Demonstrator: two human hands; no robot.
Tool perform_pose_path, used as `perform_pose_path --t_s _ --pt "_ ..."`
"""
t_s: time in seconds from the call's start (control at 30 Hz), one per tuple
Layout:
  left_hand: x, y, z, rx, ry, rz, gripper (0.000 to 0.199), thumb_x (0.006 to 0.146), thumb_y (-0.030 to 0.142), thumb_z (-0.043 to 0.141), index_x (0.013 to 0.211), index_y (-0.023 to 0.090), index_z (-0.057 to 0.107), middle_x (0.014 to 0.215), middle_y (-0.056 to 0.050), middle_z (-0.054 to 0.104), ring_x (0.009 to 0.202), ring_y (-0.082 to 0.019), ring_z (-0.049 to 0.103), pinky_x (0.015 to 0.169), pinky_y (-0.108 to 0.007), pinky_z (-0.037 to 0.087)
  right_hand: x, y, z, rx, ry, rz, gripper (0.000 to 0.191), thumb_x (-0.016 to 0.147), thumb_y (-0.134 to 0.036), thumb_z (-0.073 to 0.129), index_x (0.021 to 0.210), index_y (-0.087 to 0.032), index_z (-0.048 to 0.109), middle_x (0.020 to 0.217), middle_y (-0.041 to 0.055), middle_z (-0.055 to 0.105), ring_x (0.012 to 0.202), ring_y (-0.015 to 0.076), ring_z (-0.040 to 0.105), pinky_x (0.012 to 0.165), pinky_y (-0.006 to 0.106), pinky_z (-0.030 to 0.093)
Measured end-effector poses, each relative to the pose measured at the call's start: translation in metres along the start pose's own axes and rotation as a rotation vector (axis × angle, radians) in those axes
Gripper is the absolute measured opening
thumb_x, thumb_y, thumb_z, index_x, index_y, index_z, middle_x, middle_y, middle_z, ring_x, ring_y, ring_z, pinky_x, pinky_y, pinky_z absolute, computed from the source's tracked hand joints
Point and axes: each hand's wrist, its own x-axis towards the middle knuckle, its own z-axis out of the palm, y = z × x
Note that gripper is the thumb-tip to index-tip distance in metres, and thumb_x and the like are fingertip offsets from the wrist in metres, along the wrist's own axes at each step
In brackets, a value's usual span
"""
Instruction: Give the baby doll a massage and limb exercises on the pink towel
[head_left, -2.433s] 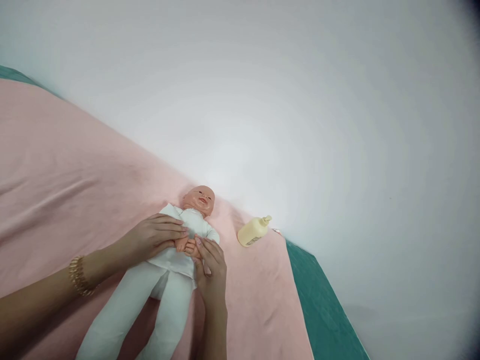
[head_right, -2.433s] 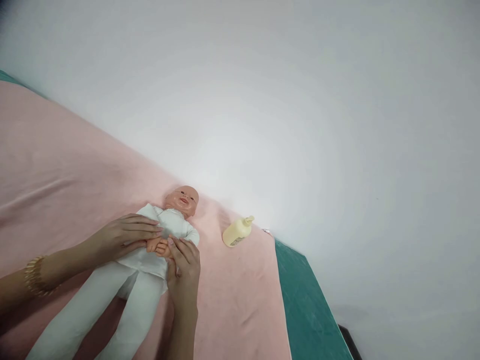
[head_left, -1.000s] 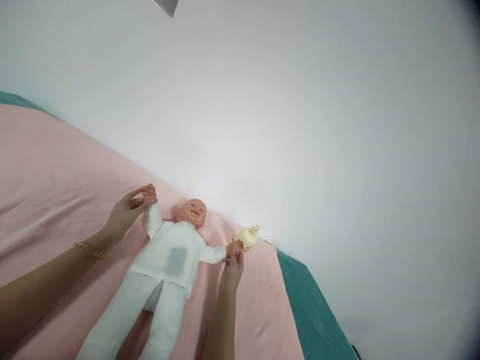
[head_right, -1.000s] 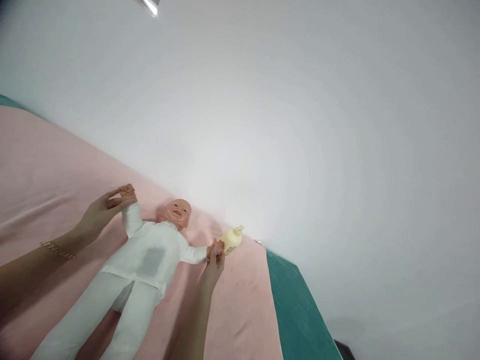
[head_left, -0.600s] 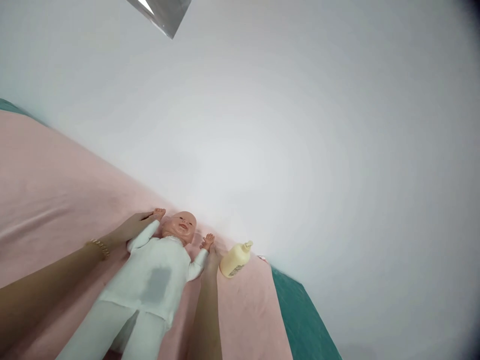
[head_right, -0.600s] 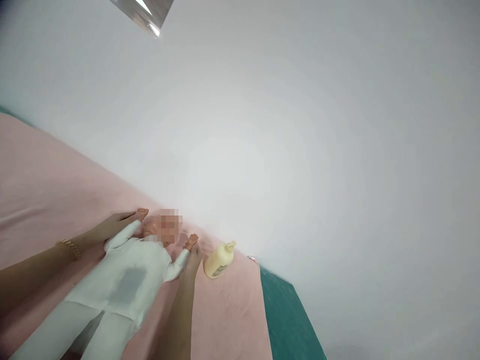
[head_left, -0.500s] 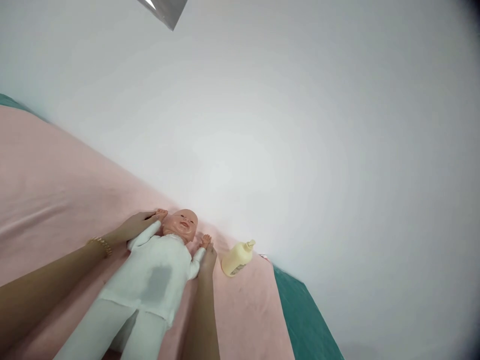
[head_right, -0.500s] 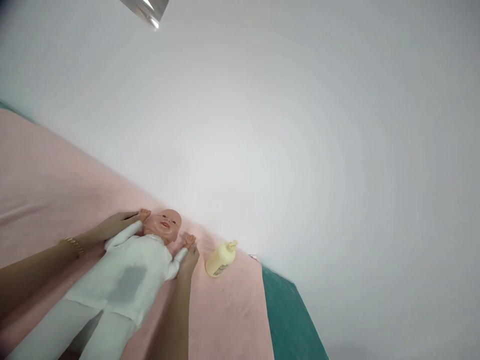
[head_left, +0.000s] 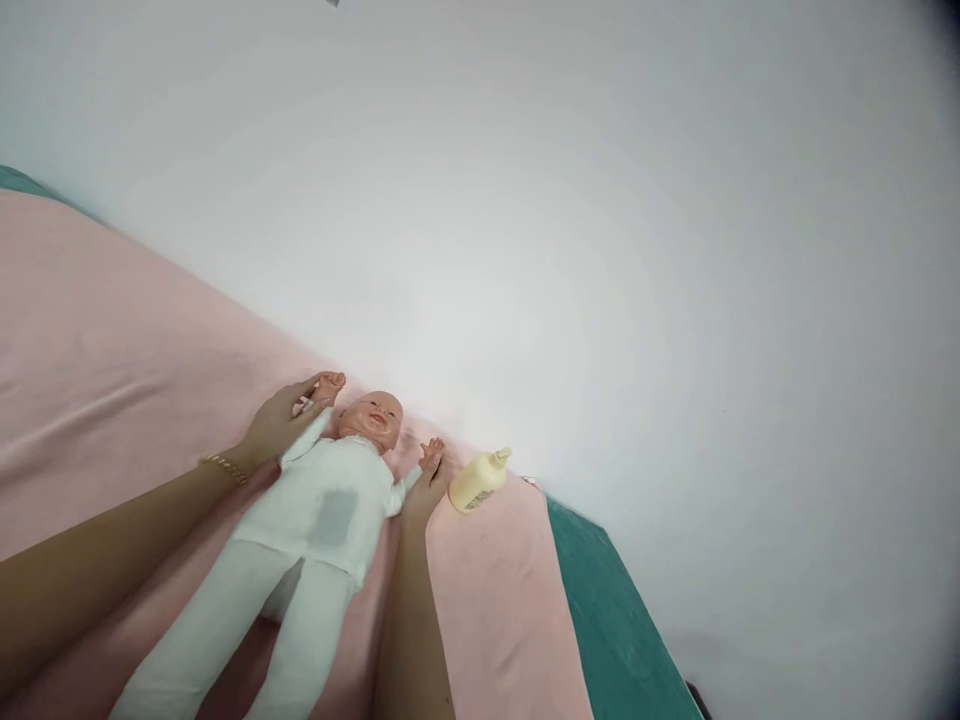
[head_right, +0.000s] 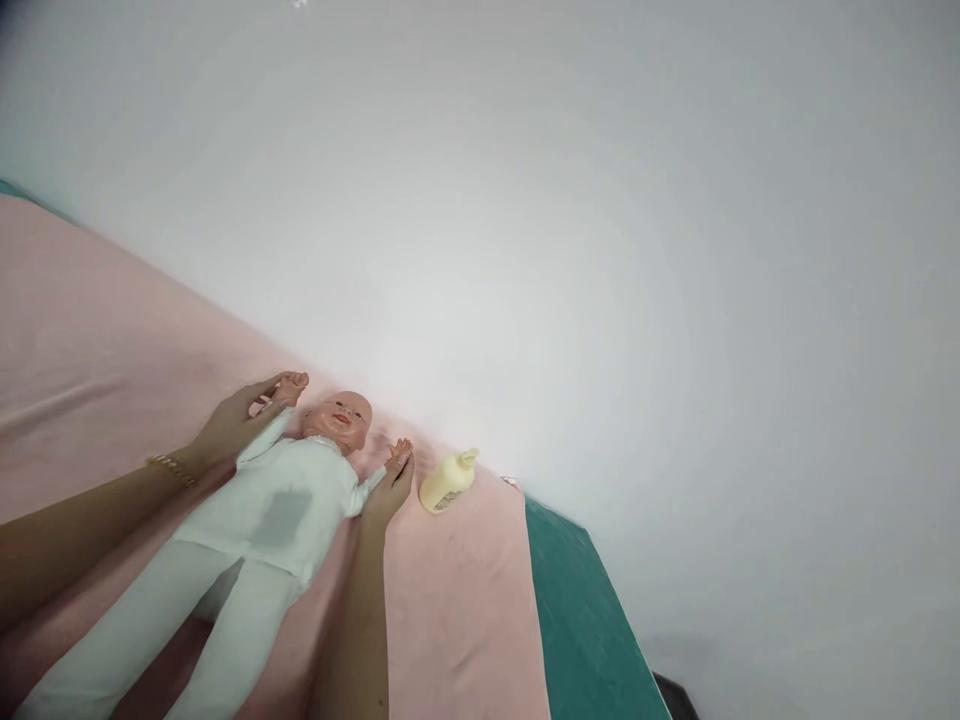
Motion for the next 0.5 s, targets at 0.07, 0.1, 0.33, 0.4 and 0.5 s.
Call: perform_pose_path --t_s 0.07,0.1,0.33,0.4,0.5 --pt "-0.007 0.002 -0.004 -0.002 0.063 0.018 0.07 0.083 0.054 0.052 0.144 0.021 0.051 0.126 -0.008 0.066 0.108 -0.028 0.062 0.089 -0.033 0.049 -0.01 -0.004 -0.004 0.024 0.005 -0.04 0.053 0.099 -0.052 0.047 0.129 -0.01 0.059 0.129 0.0175 0.066 0.118 0.0244 0.064 0.097 0.039 0.052" --pt "-0.011 0.004 -0.006 -0.009 0.094 0.007 0.075 0.081 0.054 0.055 0.146 0.019 0.048 0.126 -0.009 0.066 0.11 -0.029 0.061 0.089 -0.034 0.049 -0.016 -0.005 -0.007 0.035 0.001 -0.057 0.055 0.099 -0.052 0.044 0.131 -0.009 0.057 0.132 0.0192 0.065 0.121 0.0243 0.063 0.098 0.037 0.051" --pt "-0.053 0.027 -0.043 0.038 0.198 -0.028 0.074 0.076 0.06 0.062 0.136 0.02 0.049 0.116 -0.011 0.066 0.104 -0.029 0.063 0.084 -0.04 0.051 -0.059 -0.014 -0.044 0.101 -0.017 -0.101 0.061 0.088 -0.044 0.06 0.138 -0.011 0.048 0.144 0.0212 0.055 0.134 0.026 0.054 0.111 0.044 0.044" --pt "-0.067 0.03 -0.056 0.114 0.19 -0.044 0.07 0.075 0.062 0.057 0.133 0.021 0.05 0.117 -0.012 0.065 0.104 -0.031 0.064 0.083 -0.043 0.051 -0.076 -0.013 -0.057 0.079 -0.033 -0.048 0.067 0.088 -0.043 0.062 0.145 -0.013 0.043 0.15 0.0207 0.05 0.138 0.026 0.052 0.113 0.045 0.043" --pt "-0.09 0.024 -0.073 0.237 0.128 -0.109 0.069 0.073 0.065 0.052 0.131 0.028 0.048 0.103 -0.009 0.069 0.094 -0.034 0.068 0.075 -0.046 0.051 -0.103 -0.003 -0.074 0.008 -0.084 -0.009 0.069 0.089 -0.042 0.063 0.15 -0.018 0.04 0.153 0.0174 0.048 0.139 0.0251 0.05 0.113 0.044 0.044"
